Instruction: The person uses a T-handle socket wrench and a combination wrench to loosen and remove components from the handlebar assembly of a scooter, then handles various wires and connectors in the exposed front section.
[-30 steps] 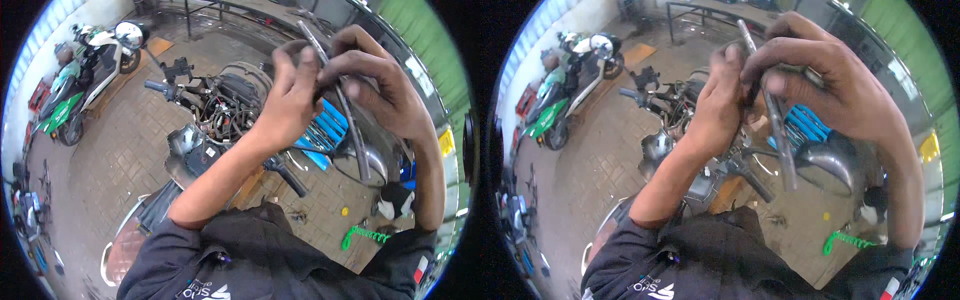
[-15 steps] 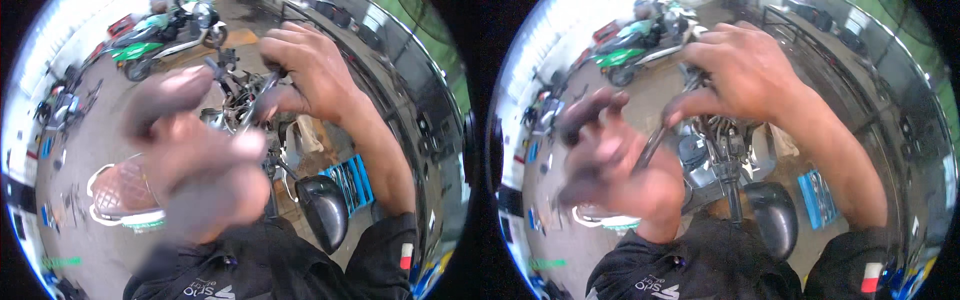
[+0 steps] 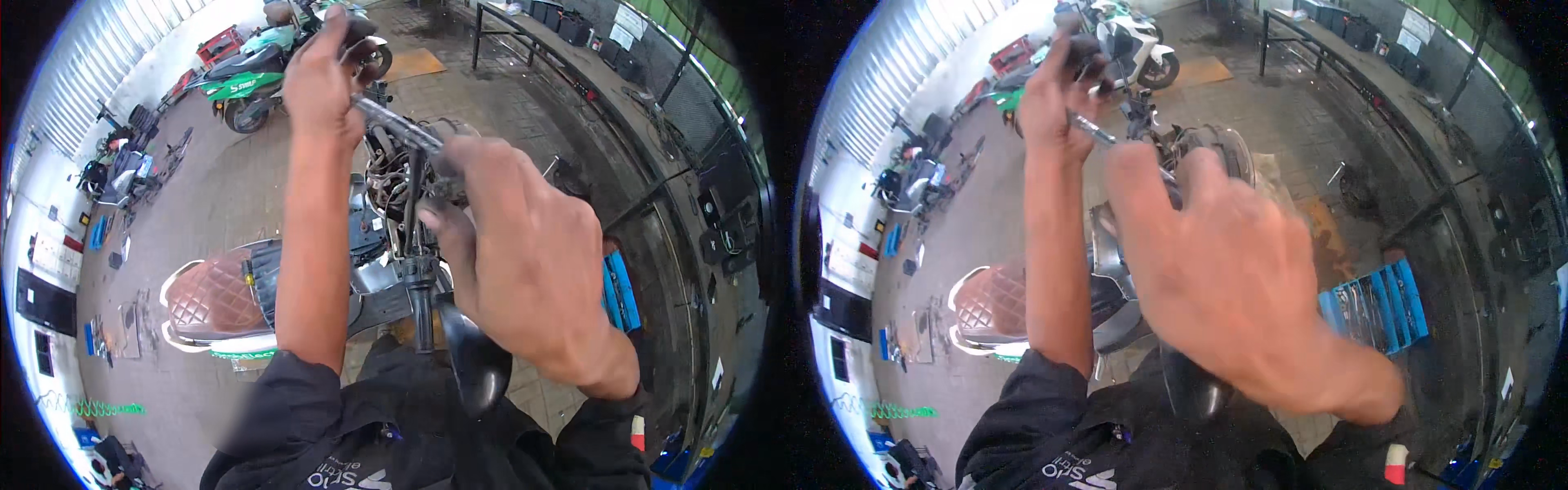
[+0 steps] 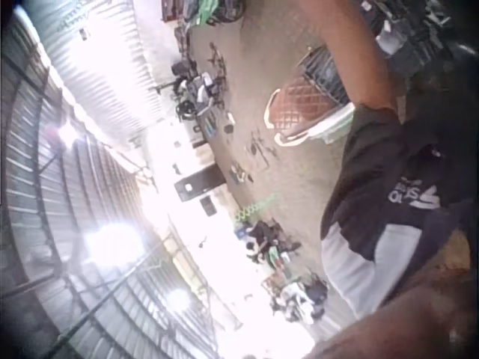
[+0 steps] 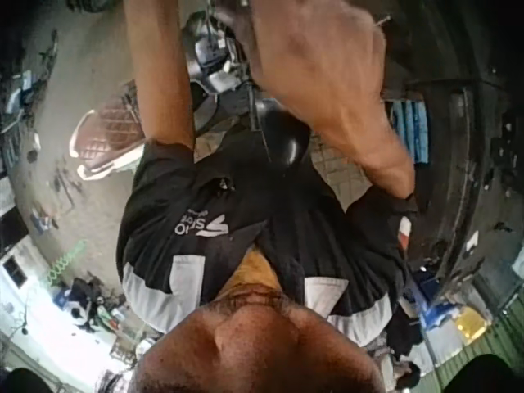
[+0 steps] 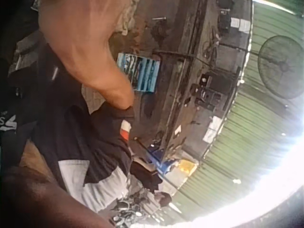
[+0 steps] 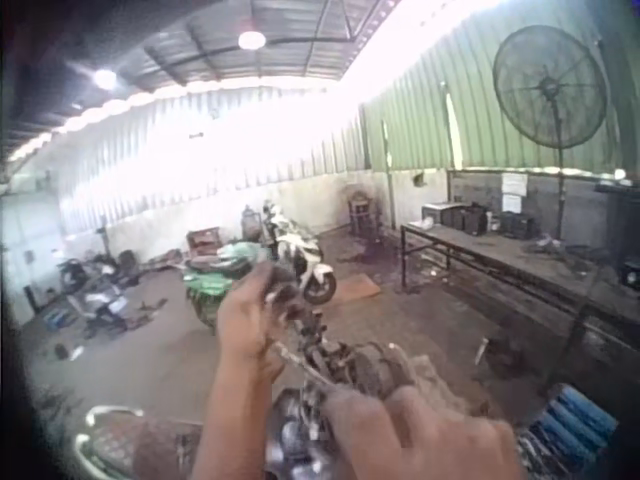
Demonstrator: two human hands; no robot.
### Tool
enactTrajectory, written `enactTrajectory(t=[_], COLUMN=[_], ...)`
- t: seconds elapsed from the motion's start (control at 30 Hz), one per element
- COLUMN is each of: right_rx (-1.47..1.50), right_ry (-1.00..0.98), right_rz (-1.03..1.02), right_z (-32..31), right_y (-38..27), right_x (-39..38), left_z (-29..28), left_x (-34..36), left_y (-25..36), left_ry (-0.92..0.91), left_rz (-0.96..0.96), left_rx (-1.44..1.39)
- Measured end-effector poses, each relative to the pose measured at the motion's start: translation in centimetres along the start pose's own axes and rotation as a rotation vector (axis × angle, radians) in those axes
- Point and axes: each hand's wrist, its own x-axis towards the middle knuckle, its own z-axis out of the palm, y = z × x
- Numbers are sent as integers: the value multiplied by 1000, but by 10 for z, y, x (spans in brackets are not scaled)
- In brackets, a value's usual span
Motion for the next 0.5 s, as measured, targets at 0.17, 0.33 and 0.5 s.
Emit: enactTrajectory(t=[0.17, 0.33, 0.5], right_rx=[-28, -40, -137], right_ry=[-90, -39, 132], right_rz=[118, 334, 362], right_z=[-13, 14, -32], right_y=[-26, -40, -28], right_x=[-5, 17, 21], left_z=[16, -6, -18], left_x=[36, 38, -58], left_y=[-39, -42, -59], left_ry=[-202, -64, -678], left_rz=[25, -62, 279], left_rx=[-5, 152, 147])
